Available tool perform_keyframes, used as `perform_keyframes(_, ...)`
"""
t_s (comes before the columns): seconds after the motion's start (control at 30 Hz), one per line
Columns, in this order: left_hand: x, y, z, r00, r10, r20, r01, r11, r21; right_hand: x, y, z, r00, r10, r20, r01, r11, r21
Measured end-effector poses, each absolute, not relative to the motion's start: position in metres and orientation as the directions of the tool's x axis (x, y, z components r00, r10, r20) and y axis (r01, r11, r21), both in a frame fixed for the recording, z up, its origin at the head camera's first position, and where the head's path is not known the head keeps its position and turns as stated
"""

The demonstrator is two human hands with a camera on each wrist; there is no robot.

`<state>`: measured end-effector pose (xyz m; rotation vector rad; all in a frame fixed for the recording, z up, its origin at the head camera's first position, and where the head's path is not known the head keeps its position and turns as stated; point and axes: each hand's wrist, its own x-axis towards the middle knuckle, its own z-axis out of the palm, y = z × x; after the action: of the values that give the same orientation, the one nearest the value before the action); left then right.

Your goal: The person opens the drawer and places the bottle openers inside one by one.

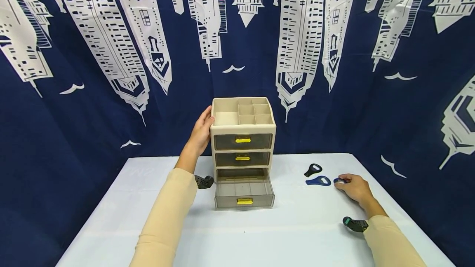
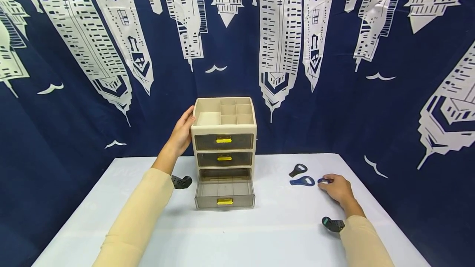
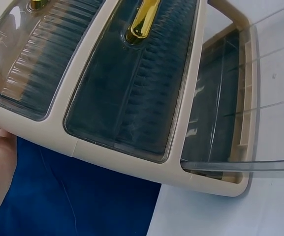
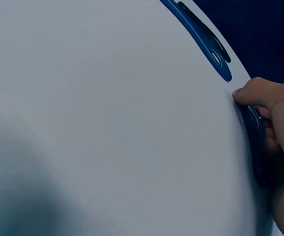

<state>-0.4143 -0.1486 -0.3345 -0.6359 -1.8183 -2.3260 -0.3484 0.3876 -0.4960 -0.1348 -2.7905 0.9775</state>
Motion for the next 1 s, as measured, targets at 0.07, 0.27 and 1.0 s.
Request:
perform_keyframes(0.07, -0.414, -0.150, -0.335, -0.910, 0.155, 0.384, 0.336, -0.267, 0.903, -0.349, 0.386, -0.497, -0.977, 0.154, 0.146, 0.027, 0.771, -0.636)
perform_keyframes(0.27, -0.415, -0.150, -0.332, -0.905, 0.168, 0.391, 0.343, -0.254, 0.904, -0.352, 0.386, -0.494, -0.976, 0.146, 0.159, 0.019, 0.791, -0.612)
perform_keyframes(1.0, -0.417, -0.149, -0.334, -0.908, 0.168, 0.385, 0.334, -0.266, 0.904, -0.358, 0.383, -0.468, -0.977, 0.061, 0.202, -0.064, 0.828, -0.558)
